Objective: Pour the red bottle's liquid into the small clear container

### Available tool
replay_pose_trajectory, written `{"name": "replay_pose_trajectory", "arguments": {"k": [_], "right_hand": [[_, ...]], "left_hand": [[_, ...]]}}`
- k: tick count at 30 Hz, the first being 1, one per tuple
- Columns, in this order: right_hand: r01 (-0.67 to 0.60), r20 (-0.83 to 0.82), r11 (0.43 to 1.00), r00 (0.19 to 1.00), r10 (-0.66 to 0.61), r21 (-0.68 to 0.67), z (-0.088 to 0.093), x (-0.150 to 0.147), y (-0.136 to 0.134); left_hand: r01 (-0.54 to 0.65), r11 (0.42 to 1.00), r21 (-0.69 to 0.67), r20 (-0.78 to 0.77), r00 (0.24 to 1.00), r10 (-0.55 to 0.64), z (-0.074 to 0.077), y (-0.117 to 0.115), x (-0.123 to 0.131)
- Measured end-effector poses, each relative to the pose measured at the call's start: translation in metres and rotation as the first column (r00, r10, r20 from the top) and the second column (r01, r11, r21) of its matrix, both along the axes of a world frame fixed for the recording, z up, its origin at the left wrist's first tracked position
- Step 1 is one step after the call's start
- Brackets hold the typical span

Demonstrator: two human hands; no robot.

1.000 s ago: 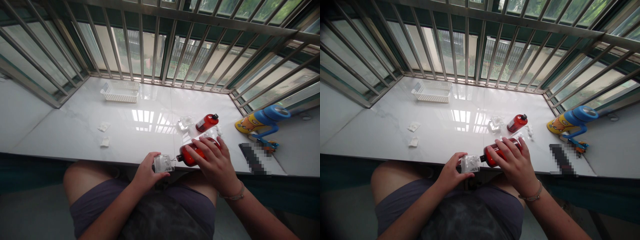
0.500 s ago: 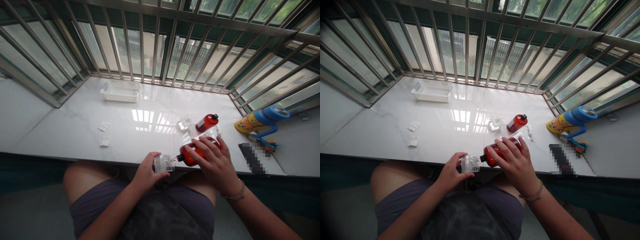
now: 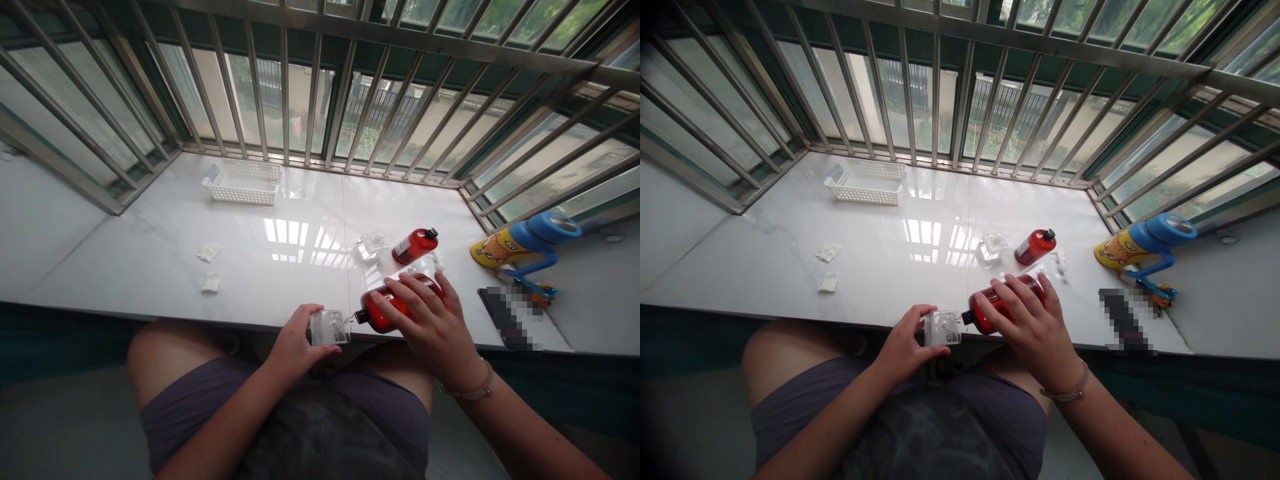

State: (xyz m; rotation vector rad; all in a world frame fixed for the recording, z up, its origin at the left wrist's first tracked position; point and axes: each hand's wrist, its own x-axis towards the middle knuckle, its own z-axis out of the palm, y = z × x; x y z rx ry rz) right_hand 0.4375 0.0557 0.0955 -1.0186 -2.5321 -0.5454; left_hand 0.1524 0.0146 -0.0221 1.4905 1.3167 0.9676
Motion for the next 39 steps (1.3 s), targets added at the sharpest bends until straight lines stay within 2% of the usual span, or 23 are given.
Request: {"name": "replay_pose_trajectory", "arguments": {"k": [20,30,39], "right_hand": [[-0.033,0.016,0.999,0.999,0.033,0.010,0.0006,0.0003,0.0012],[-0.028,0.034,1.000,0.999,0.027,0.007,0.0007,-0.0010,0.0004],[-0.041,0.033,0.999,0.999,0.040,0.021,0.0032,-0.0034,0.0010]], "left_hand": [[0.022,1.000,-0.018,0.030,0.999,-0.021,-0.0063,0.0000,0.0012],[0.022,1.000,-0.017,0.027,0.999,-0.021,-0.0029,0.0002,0.0019],[0.030,0.999,-0.032,0.052,0.998,-0.028,-0.0081,0.0000,0.0017]]}}
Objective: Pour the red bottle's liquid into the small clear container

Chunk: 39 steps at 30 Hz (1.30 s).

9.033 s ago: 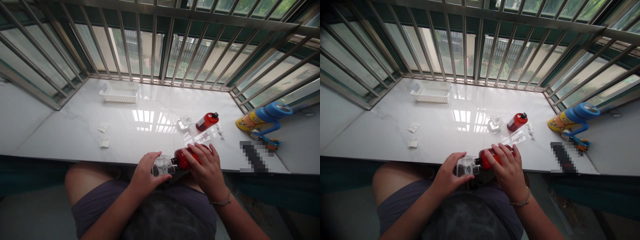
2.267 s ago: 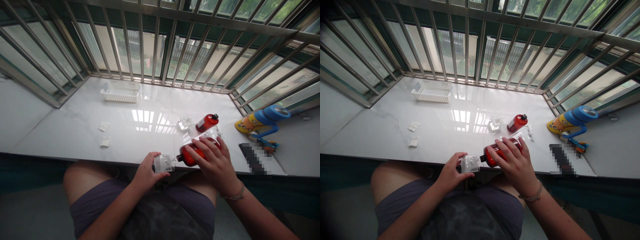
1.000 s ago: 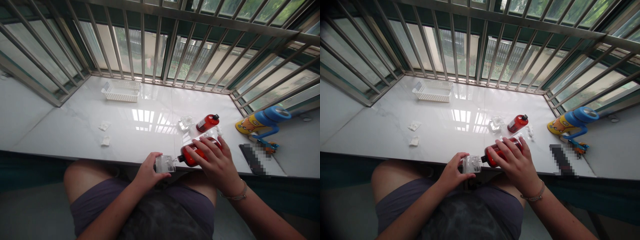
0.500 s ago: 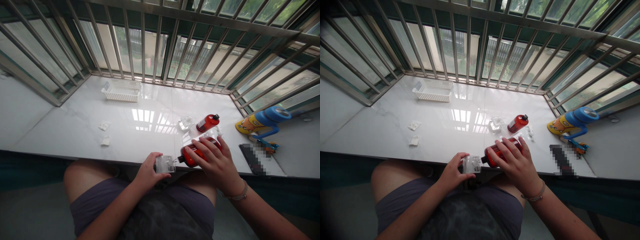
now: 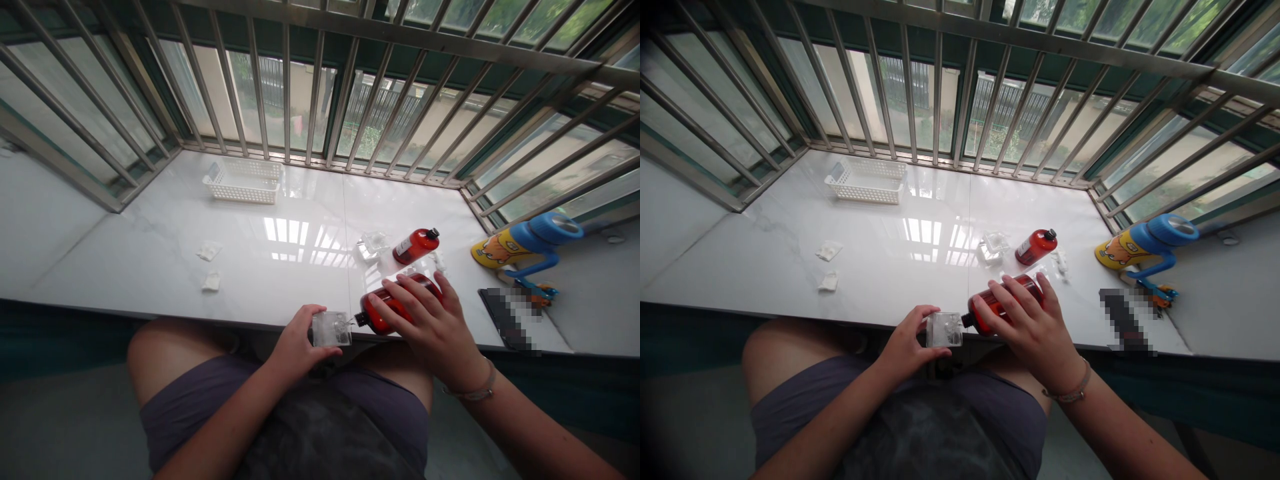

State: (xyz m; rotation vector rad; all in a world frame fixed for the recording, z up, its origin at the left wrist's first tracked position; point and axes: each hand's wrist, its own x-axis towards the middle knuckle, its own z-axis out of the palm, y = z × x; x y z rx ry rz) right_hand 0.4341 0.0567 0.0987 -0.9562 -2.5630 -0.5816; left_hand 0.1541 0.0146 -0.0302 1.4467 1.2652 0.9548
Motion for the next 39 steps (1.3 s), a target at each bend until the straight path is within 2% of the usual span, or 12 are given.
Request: {"name": "replay_pose_trajectory", "arguments": {"k": [12,39], "right_hand": [[-0.009,0.026,1.000,1.000,0.009,0.007,0.001,0.000,0.000],[-0.054,0.088,0.998,0.995,0.052,0.019,0.012,-0.001,0.006]], "left_hand": [[0.011,1.000,-0.019,0.053,0.999,-0.010,-0.005,-0.002,0.001],[-0.009,1.000,-0.023,0.058,0.998,0.010,0.000,-0.001,0.000]]}}
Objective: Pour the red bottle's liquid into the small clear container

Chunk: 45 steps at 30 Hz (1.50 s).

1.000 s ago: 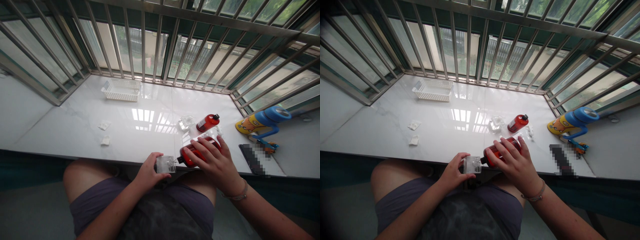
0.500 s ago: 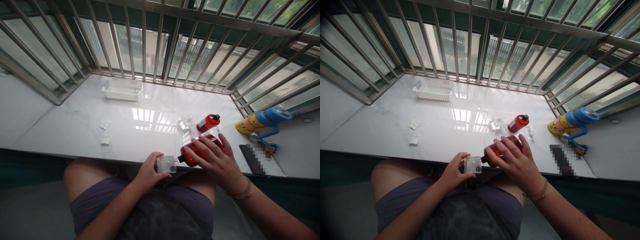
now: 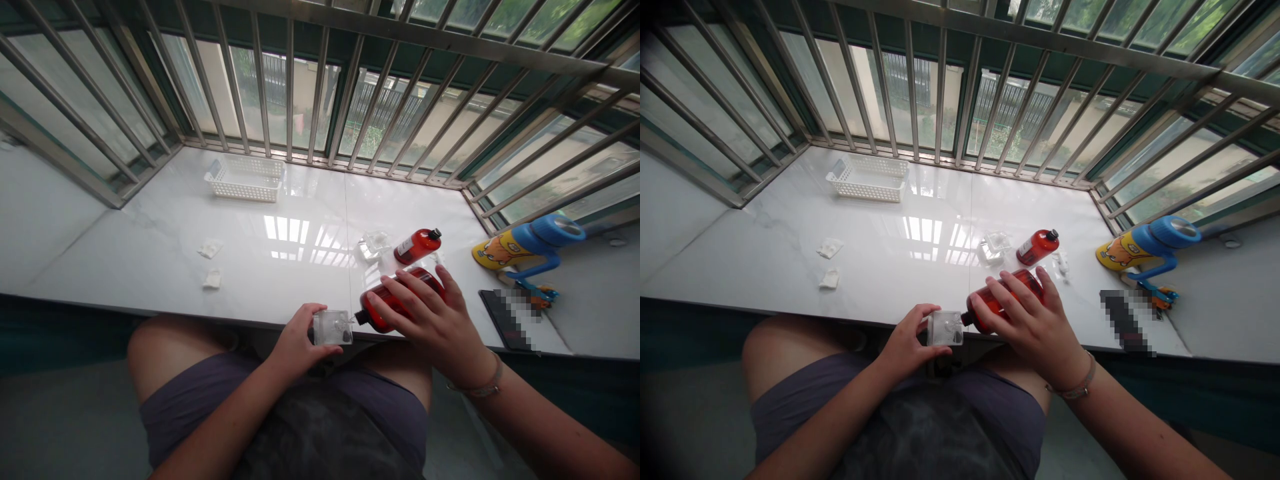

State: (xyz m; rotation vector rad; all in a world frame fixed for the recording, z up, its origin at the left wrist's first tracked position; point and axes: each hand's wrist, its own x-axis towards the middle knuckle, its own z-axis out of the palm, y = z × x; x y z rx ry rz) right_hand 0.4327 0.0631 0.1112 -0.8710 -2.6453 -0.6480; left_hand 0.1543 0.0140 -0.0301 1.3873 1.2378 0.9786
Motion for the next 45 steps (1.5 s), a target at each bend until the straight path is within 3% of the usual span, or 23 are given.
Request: {"name": "replay_pose_trajectory", "arguments": {"k": [19,33,45], "right_hand": [[-0.050,0.032,0.999,0.998,0.050,0.017,0.005,-0.004,0.005],[-0.047,0.045,0.998,0.998,0.045,0.040,0.005,-0.004,0.007],[-0.077,0.072,0.995,0.995,0.073,0.060,0.017,-0.010,0.011]], "left_hand": [[-0.008,0.998,0.057,-0.088,0.996,0.013,0.028,0.006,0.005],[-0.008,0.996,0.094,-0.101,0.995,0.018,0.035,0.007,0.003],[-0.002,0.994,0.110,-0.092,0.996,0.012,0.041,0.011,0.006]]}}
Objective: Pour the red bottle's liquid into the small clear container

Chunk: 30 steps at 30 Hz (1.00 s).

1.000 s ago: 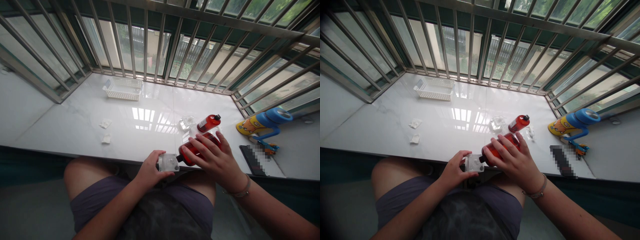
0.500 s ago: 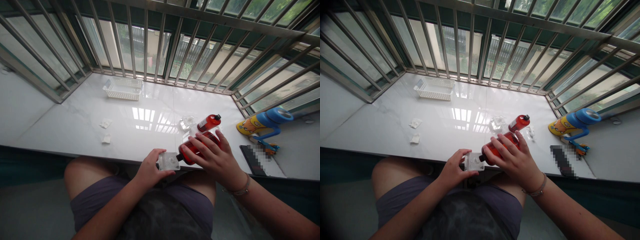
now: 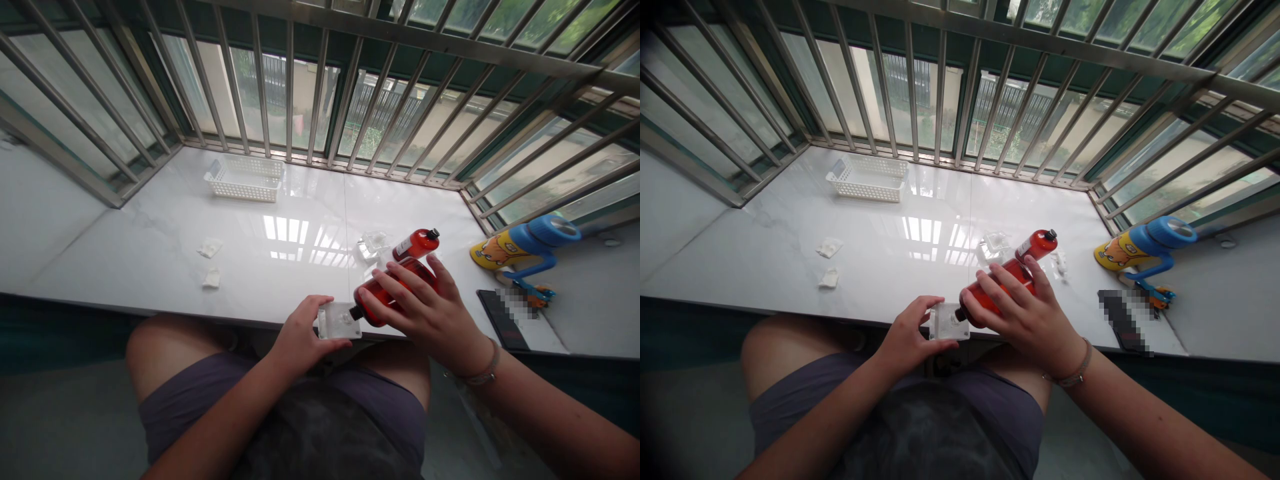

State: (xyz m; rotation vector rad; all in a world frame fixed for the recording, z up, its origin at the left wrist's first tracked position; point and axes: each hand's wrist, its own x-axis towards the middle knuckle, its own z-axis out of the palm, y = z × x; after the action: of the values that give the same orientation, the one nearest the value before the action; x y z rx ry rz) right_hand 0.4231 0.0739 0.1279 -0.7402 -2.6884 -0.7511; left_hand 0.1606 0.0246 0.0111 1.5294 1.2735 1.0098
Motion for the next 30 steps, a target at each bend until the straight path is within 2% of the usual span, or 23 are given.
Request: {"name": "replay_pose_trajectory", "arguments": {"k": [22,30], "right_hand": [[-0.039,0.103,0.995,0.994,0.029,0.092,0.0049,-0.0024,0.0050],[-0.033,0.076,0.999,0.997,0.032,0.012,-0.0006,-0.0020,0.0035]], "left_hand": [[-0.002,1.000,-0.006,-0.003,1.000,0.002,-0.0012,0.0016,0.0008],[-0.003,1.000,-0.027,0.016,1.000,0.003,0.0011,0.0019,0.0010]]}}
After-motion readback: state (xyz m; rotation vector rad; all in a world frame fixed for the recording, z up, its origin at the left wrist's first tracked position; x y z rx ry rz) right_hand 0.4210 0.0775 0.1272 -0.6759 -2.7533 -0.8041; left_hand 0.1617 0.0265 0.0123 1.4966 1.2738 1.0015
